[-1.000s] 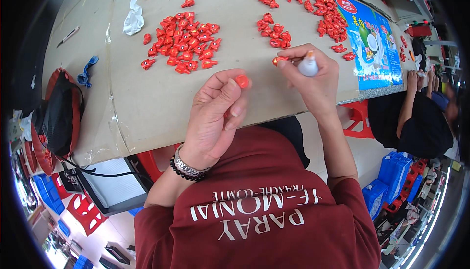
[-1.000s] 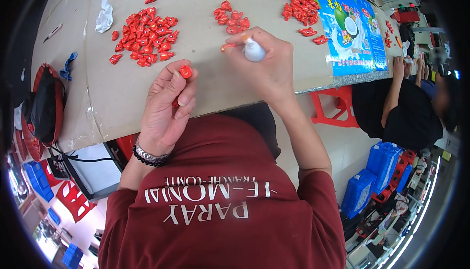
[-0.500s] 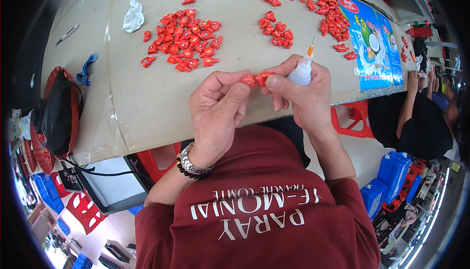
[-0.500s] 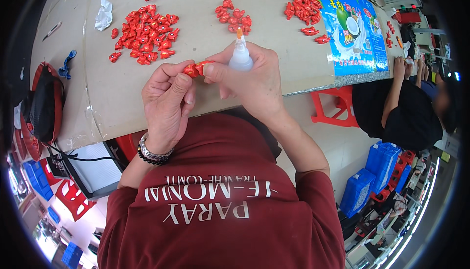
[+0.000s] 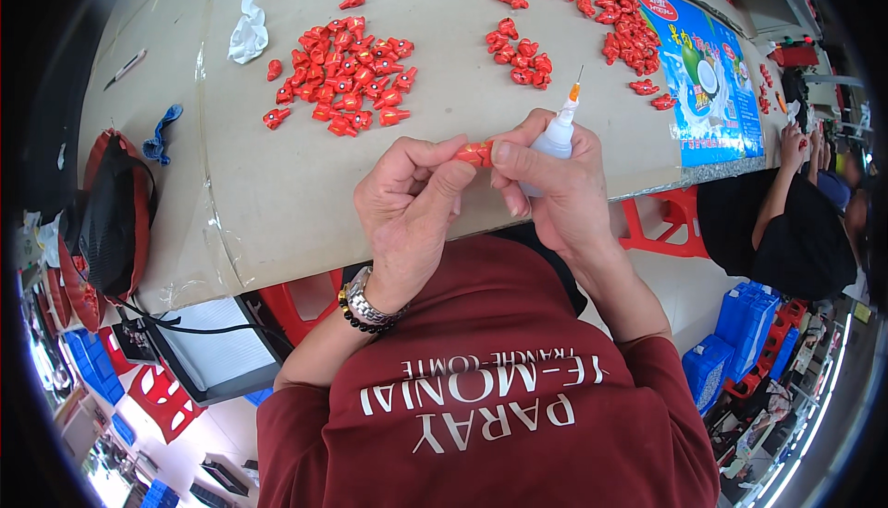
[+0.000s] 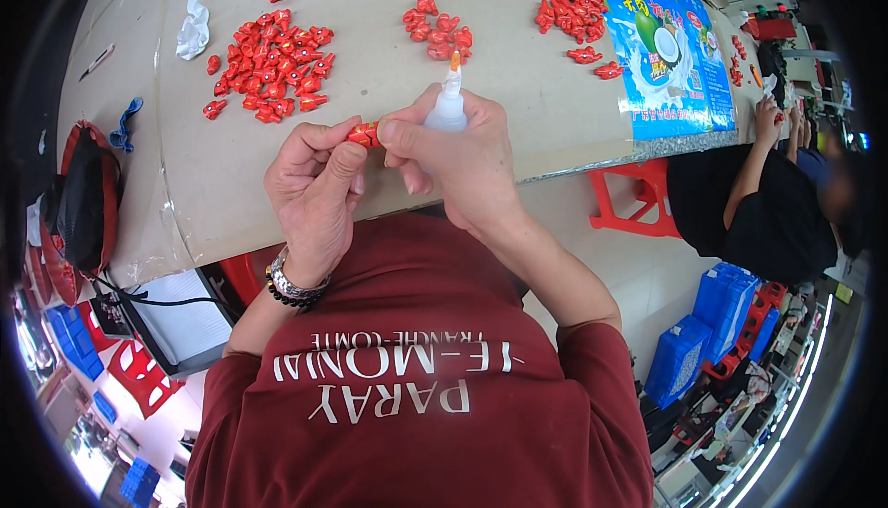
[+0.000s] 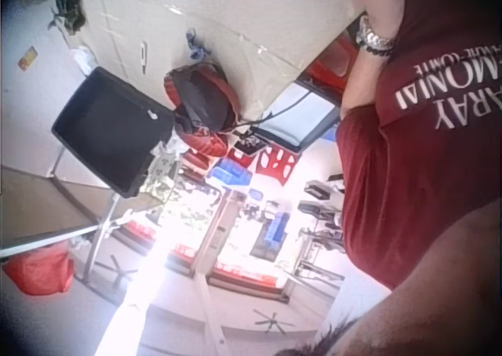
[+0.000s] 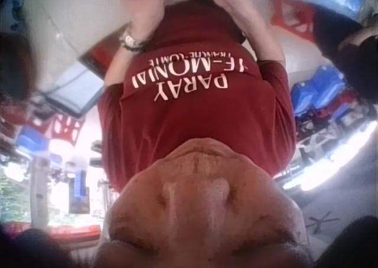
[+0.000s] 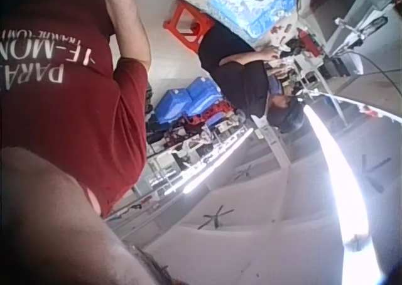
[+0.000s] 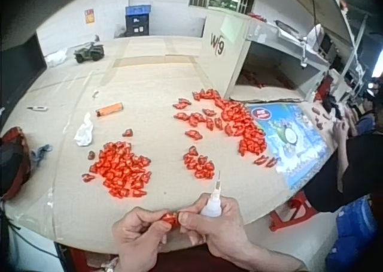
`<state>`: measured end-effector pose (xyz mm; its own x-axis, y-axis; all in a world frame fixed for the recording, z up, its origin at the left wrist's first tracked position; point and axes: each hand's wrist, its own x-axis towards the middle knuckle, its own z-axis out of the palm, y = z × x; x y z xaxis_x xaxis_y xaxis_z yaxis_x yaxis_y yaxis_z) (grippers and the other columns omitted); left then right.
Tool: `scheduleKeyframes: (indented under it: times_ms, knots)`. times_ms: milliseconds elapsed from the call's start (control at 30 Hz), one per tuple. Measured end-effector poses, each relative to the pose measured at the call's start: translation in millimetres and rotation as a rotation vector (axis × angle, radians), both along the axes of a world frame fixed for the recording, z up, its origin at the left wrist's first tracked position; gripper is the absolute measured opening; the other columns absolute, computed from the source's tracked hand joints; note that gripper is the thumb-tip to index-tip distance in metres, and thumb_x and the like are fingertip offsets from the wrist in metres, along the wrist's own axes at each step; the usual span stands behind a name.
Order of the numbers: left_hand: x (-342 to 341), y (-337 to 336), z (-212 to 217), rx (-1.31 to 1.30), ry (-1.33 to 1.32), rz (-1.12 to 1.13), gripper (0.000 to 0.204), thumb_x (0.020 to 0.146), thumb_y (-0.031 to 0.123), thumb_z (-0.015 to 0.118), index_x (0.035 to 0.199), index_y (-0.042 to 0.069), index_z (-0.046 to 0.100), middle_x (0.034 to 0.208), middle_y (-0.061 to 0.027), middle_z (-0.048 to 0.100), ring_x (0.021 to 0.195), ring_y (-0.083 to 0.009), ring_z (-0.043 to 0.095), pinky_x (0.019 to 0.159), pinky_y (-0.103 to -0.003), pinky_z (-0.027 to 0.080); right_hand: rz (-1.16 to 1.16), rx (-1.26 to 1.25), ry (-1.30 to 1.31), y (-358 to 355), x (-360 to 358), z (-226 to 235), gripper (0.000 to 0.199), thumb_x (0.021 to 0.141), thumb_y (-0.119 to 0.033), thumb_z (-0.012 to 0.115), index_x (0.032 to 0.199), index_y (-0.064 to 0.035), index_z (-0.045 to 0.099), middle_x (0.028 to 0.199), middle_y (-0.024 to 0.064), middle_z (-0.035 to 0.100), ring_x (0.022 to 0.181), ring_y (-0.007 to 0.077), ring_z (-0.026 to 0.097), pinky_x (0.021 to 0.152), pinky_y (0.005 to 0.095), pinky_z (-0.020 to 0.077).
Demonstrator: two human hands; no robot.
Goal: The person uses a small white squeeze bottle to fill red, heart-shaped wrappers with a liquid. They pick up a wrapper, apply the liquid, and then seal it by hand. The process is repeated continuously throughout the clip.
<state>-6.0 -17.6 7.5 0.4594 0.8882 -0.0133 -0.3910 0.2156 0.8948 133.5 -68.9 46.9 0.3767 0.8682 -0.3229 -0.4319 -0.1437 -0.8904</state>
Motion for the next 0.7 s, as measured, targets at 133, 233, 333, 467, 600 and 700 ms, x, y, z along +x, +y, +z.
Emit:
scheduleKeyframes:
  times_ms: [133,233,333,467,600,700]
  knots:
    - [-1,1,-1,0.14,0.106,0.012,0.009,0.086,0.001,0.065,0.094,-0.002,0.063,0.07,0.001,0.06,0.055,0.0001,0.046,0.047,-0.017,0.035,-0.003,-0.015,0.062,-1,1,-2,0.011,0.077,-0.004,0.07,0.074,-0.0012,0.06,0.063,0.0091,0.062,0.042,0.0101,0.051,0.037,0.0221,0.0357]
    - [-3,3,-4,0.196,0.154,0.011,0.008,0.085,0.001,0.066,0.091,-0.001,0.063,0.067,0.002,0.059,0.055,0.0003,0.046,0.047,-0.017,0.036,0.012,-0.013,0.051,-1,0,-5,0.013,0.077,-0.004,0.07,0.072,-0.0019,0.057,0.064,0.0091,0.062,0.042,0.01,0.051,0.037,0.022,0.0359]
    - [-2,4,-6,0.184,0.157,-0.012,0.006,0.084,0.001,0.067,0.089,-0.001,0.063,0.066,0.0028,0.058,0.055,0.0004,0.045,0.047,-0.017,0.036,0.021,-0.001,0.03,-2,1,-12,0.015,0.077,-0.003,0.07,0.071,-0.0029,0.056,0.064,0.0088,0.062,0.042,0.0097,0.051,0.037,0.0217,0.036]
    - [0,3,-6,0.182,0.165,-0.02,0.006,0.085,0.001,0.067,0.086,-0.001,0.061,0.066,0.0031,0.057,0.055,0.0003,0.045,0.047,-0.017,0.035,0.032,0.02,0.043,0,3,-17,0.016,0.077,-0.003,0.07,0.071,-0.0041,0.055,0.063,0.0078,0.062,0.042,0.009,0.051,0.037,0.0214,0.0359]
    - [1,3,-10,0.203,0.177,0.01,0.007,0.085,0.001,0.067,0.085,-0.001,0.06,0.068,0.0026,0.058,0.056,0.0005,0.045,0.047,-0.017,0.035,0.033,0.02,0.021,1,2,-20,0.016,0.077,-0.005,0.069,0.072,-0.0052,0.054,0.062,0.0066,0.061,0.042,0.0084,0.051,0.037,0.0211,0.0352]
    - [0,3,-13,0.233,0.187,0.012,0.007,0.085,0.002,0.066,0.089,-0.001,0.061,0.074,0.0,0.06,0.057,-0.0007,0.047,0.048,-0.017,0.037,0.037,0.02,-0.001,1,2,-20,0.017,0.078,-0.007,0.069,0.072,-0.0056,0.054,0.062,0.0059,0.061,0.043,0.008,0.051,0.037,0.0211,0.035]
